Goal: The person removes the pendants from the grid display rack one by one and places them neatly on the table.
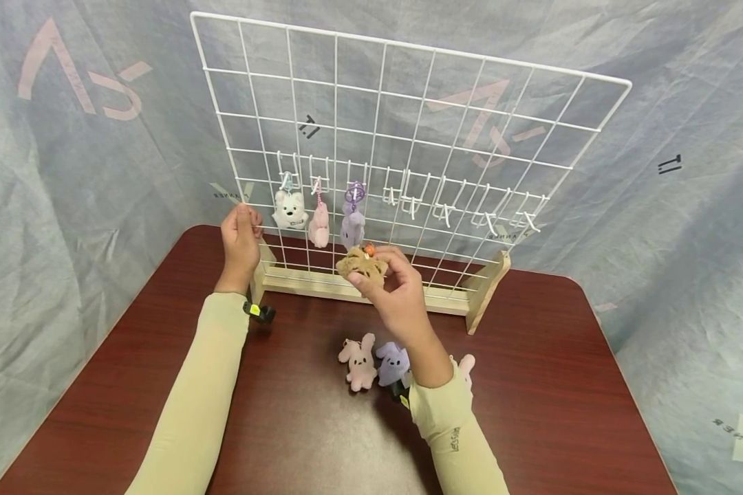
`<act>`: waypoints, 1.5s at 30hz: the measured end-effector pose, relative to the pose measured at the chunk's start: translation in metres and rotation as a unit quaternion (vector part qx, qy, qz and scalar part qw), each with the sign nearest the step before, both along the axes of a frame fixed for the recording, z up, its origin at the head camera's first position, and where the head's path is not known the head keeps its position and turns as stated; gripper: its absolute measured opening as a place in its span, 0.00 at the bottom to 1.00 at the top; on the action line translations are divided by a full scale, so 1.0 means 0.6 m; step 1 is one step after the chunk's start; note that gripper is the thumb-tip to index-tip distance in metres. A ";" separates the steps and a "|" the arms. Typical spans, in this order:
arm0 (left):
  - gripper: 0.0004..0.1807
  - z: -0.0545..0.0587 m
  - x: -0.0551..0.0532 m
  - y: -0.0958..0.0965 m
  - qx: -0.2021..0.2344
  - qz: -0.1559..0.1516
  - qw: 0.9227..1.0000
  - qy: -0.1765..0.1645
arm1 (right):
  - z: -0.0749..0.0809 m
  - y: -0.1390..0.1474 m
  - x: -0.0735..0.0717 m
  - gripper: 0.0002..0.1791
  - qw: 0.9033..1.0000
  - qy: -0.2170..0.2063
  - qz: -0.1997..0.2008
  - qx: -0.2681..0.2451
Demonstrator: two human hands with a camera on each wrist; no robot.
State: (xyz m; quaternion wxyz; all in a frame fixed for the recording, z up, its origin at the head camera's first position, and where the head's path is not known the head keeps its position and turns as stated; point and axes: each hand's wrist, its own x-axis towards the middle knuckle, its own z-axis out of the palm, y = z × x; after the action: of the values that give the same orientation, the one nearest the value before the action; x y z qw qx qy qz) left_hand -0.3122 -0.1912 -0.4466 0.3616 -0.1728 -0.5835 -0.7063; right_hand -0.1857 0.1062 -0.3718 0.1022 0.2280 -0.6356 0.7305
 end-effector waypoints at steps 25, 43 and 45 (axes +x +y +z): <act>0.28 0.004 0.003 0.004 -0.004 -0.008 1.000 -0.010 | -0.030 0.011 -0.013 0.11 0.961 -0.060 0.076 0.259; 0.26 0.000 0.000 0.001 0.003 -0.003 1.000 -0.004 | -0.038 0.008 -0.011 0.13 0.930 -0.120 0.129 0.321; 0.27 -0.001 -0.001 0.000 0.006 -0.004 1.000 -0.006 | -0.040 0.009 -0.012 0.11 0.927 -0.116 0.136 0.329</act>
State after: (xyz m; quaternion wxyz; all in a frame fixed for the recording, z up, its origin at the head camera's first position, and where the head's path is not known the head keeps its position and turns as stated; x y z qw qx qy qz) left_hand -0.3129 -0.1912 -0.4471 0.3563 -0.1693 -0.5809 -0.7120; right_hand -0.1928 0.1114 -0.3960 -0.1540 0.2466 -0.8106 0.5084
